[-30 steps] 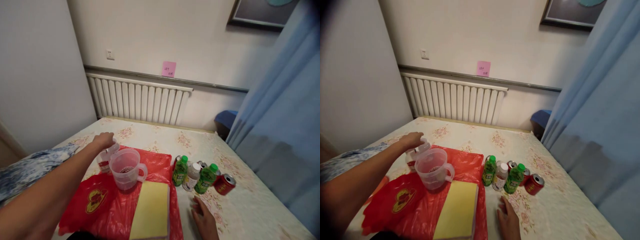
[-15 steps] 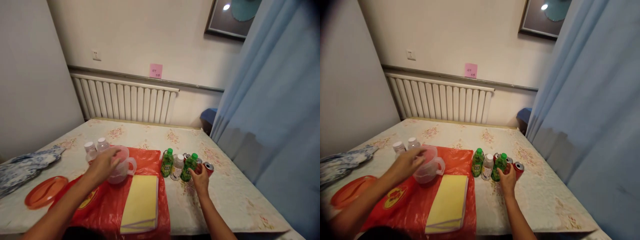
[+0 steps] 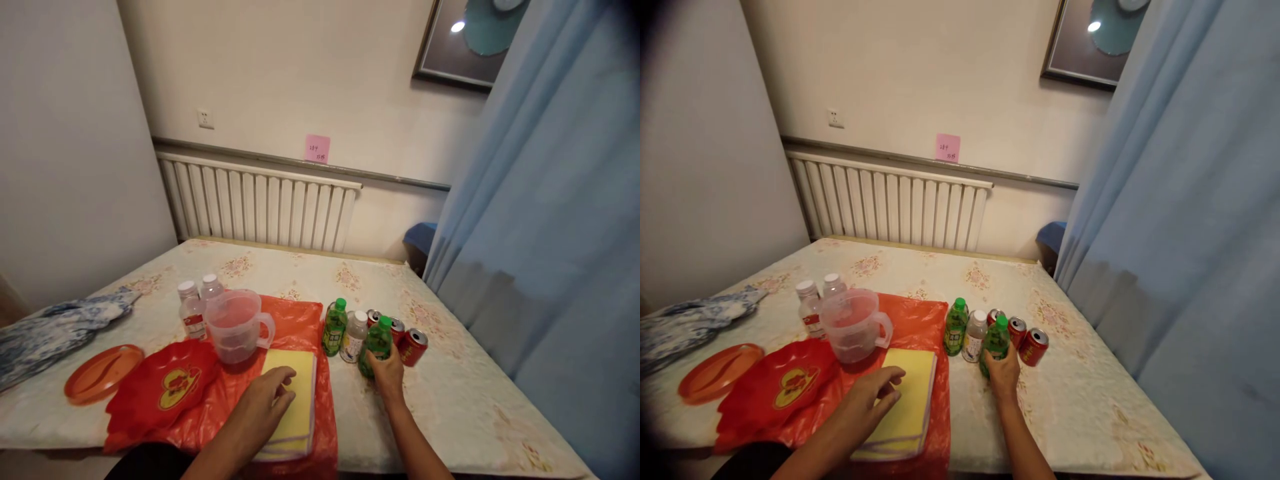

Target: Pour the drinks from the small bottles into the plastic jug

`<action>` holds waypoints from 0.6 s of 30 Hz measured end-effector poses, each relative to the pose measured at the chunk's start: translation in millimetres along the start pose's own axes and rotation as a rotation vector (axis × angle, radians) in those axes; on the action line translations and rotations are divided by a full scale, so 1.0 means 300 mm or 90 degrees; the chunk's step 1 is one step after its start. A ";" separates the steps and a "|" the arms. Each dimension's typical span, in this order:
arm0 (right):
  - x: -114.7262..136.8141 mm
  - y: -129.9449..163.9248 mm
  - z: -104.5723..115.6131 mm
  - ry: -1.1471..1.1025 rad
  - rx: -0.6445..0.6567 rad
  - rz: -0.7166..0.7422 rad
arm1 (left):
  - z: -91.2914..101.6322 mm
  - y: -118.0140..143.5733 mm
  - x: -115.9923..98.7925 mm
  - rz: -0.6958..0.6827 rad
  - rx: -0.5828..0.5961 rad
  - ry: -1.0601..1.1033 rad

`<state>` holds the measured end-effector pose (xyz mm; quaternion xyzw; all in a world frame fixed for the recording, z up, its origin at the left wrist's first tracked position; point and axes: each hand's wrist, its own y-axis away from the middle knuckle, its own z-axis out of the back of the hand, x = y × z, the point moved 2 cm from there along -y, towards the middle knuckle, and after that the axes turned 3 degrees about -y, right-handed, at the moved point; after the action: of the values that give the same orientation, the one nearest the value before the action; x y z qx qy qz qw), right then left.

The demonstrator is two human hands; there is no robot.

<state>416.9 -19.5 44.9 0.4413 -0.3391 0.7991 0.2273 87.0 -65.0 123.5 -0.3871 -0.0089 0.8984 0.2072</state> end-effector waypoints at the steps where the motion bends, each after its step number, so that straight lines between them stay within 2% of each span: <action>1: 0.012 0.032 0.014 -0.010 0.036 0.013 | -0.010 -0.003 -0.017 -0.005 0.007 0.007; 4: 0.073 0.140 0.059 -0.063 0.161 0.066 | -0.030 -0.016 -0.079 -0.022 0.009 0.030; 6: 0.133 0.213 0.082 -0.106 0.274 0.110 | -0.033 -0.024 -0.125 -0.051 0.012 0.049; 10: 0.269 0.329 0.105 -0.150 0.483 0.191 | -0.004 -0.019 -0.200 -0.141 0.028 0.014; 14: 0.380 0.378 0.105 -0.151 0.571 0.249 | 0.062 0.022 -0.230 -0.199 0.087 -0.089; 18: 0.451 0.381 0.084 -0.154 0.621 0.303 | 0.136 0.074 -0.222 -0.172 0.061 -0.180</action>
<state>286.6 -105.8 131.7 0.4953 -0.0436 0.8365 -0.2304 91.4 -104.7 194.2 -0.2420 -0.0469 0.9073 0.3407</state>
